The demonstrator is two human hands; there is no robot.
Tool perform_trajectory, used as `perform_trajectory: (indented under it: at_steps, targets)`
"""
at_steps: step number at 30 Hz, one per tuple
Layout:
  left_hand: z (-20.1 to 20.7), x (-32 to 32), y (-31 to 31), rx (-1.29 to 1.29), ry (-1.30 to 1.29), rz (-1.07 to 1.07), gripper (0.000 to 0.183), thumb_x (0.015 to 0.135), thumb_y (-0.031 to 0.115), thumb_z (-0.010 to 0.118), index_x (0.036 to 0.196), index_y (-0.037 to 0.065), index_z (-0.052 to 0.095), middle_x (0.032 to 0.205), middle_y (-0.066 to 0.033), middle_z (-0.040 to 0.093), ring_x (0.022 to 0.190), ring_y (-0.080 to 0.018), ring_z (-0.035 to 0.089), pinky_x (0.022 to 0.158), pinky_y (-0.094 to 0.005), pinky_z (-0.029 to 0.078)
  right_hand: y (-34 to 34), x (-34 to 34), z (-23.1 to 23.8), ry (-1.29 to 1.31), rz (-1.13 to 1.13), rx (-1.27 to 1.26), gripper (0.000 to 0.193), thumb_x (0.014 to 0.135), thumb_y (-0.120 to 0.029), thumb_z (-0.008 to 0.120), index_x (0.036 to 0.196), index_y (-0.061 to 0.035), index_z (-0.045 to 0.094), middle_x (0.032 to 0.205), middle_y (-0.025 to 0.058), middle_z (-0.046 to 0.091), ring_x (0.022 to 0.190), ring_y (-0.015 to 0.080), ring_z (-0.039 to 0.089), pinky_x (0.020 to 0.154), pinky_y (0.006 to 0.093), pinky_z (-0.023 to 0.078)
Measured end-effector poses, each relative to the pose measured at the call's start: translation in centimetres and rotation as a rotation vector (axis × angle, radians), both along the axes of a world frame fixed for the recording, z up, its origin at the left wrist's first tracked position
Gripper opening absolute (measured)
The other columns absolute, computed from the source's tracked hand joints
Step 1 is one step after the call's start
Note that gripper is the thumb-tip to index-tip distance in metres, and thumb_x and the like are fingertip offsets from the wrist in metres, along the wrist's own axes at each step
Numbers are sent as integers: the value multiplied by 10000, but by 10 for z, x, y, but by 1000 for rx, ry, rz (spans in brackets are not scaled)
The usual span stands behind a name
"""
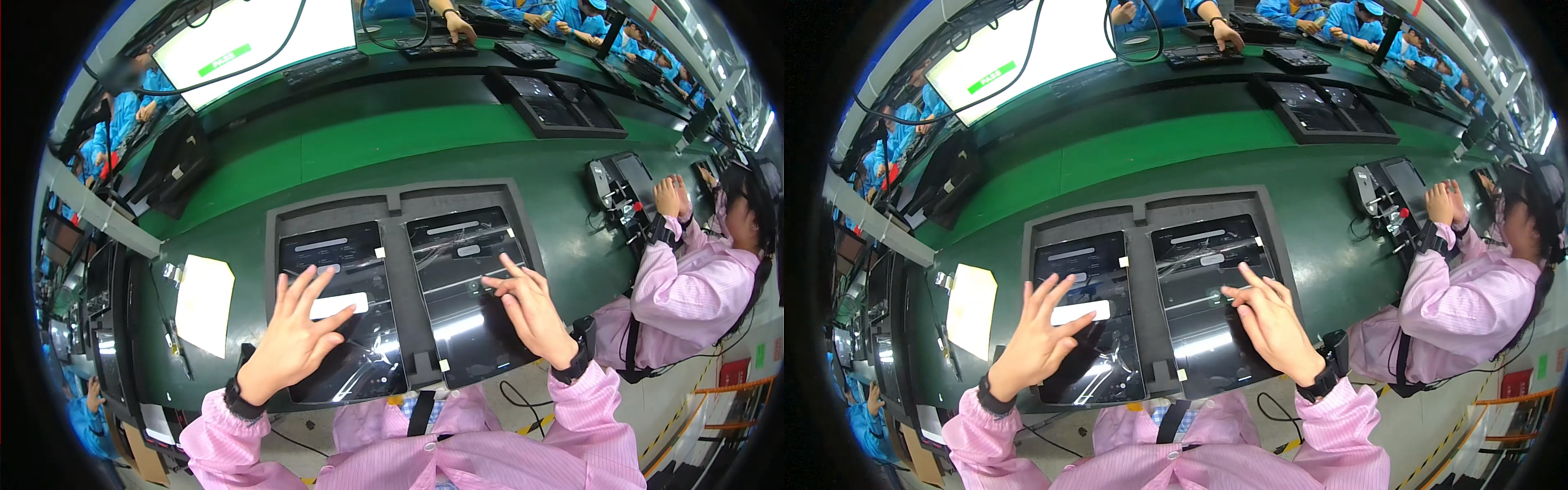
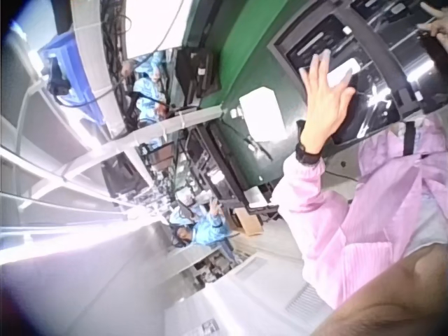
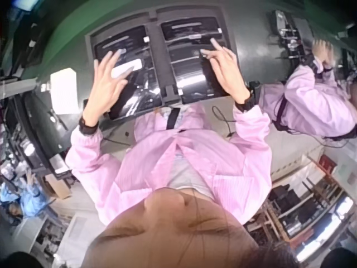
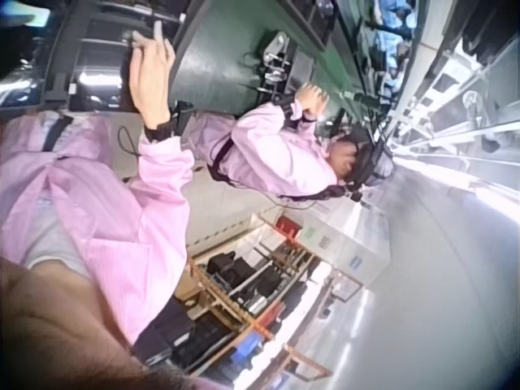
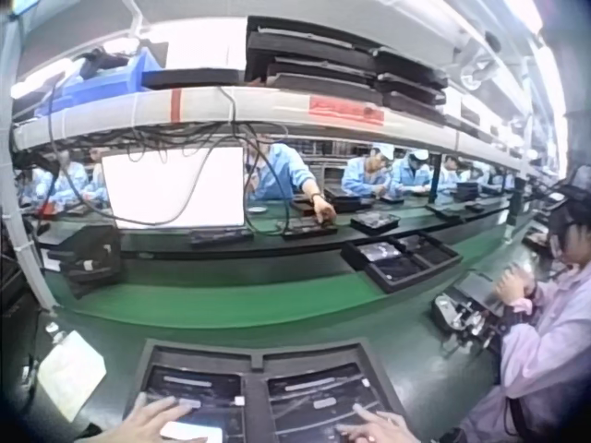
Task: Testing the functionality of tablet-like electronic devices on an assembly line.
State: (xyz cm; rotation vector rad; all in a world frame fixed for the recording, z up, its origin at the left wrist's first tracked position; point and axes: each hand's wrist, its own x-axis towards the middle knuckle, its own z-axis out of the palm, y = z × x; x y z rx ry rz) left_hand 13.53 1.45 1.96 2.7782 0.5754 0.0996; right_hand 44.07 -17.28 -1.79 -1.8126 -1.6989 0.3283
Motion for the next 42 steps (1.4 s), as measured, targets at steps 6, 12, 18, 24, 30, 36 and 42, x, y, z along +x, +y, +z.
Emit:
perform_trajectory:
  at_steps: [6, 12, 18, 24, 30, 36, 42]
  targets:
    - [-5, 16, 1, -46, 49, -16, 374, 906, 300, 489, 1233, 171, 617, 1480, -192, 263, 1381, -415, 182, 1112, -607, 95, -20, 11, 0, 29, -130, 5, 98, 919, -24, 453, 1008, -44, 489, 1188, 103, 626, 1369, 296, 339, 1076, 450, 232]
    - [6, 15, -1, -28, 5, 50, 510, 971, 446, 304, 1203, 142, 642, 1482, -210, 249, 1385, -419, 171, 1115, -601, 69, -27, 16, -6, 65, -142, 13, 104, 924, -25, 449, 1017, -39, 491, 1179, 92, 628, 1370, 296, 336, 1078, 463, 224]
    - [13, 17, -9, -28, 20, 50, 564, 979, 477, 252, 1221, 132, 626, 1484, -209, 252, 1380, -426, 182, 1114, -599, 61, -25, 20, -6, -19, -77, 0, 116, 927, -58, 475, 1028, -28, 524, 1146, 119, 616, 1292, 309, 429, 1038, 442, 298]
    - [19, 43, -31, -85, 12, -207, 503, 924, 407, 465, 1348, 139, 498, 1476, -152, 327, 1367, -376, 286, 1102, -596, 159, -82, 6, -21, 288, -595, 161, 157, 959, -130, 458, 968, 14, 521, 817, 101, 585, 752, 182, 567, 712, 295, 446]
    - [-19, 90, -74, -92, 73, -529, 537, 927, 371, 505, 1335, 25, 458, 1426, -130, 415, 1341, -248, 368, 1103, -454, 276, -127, -38, -70, 616, -583, -50, 250, 983, -221, 476, 955, 16, 549, 790, 63, 600, 722, 144, 555, 669, 295, 441]
    - [-29, 86, -78, -9, 59, -503, 560, 928, 360, 487, 1384, 47, 406, 1450, -125, 388, 1340, -254, 374, 1107, -449, 275, -133, -64, -97, 1056, -584, 196, 304, 995, -215, 459, 853, -1, 621, 778, 13, 606, 706, 77, 537, 658, 231, 434]
    - [-23, 84, -76, -6, 46, -517, 541, 948, 346, 467, 1393, 46, 396, 1455, -144, 373, 1351, -279, 351, 1110, -495, 243, -129, -150, -90, 1196, -374, -145, 281, 996, -174, 424, 1186, -22, 565, 889, 25, 636, 732, 80, 565, 666, 226, 463]
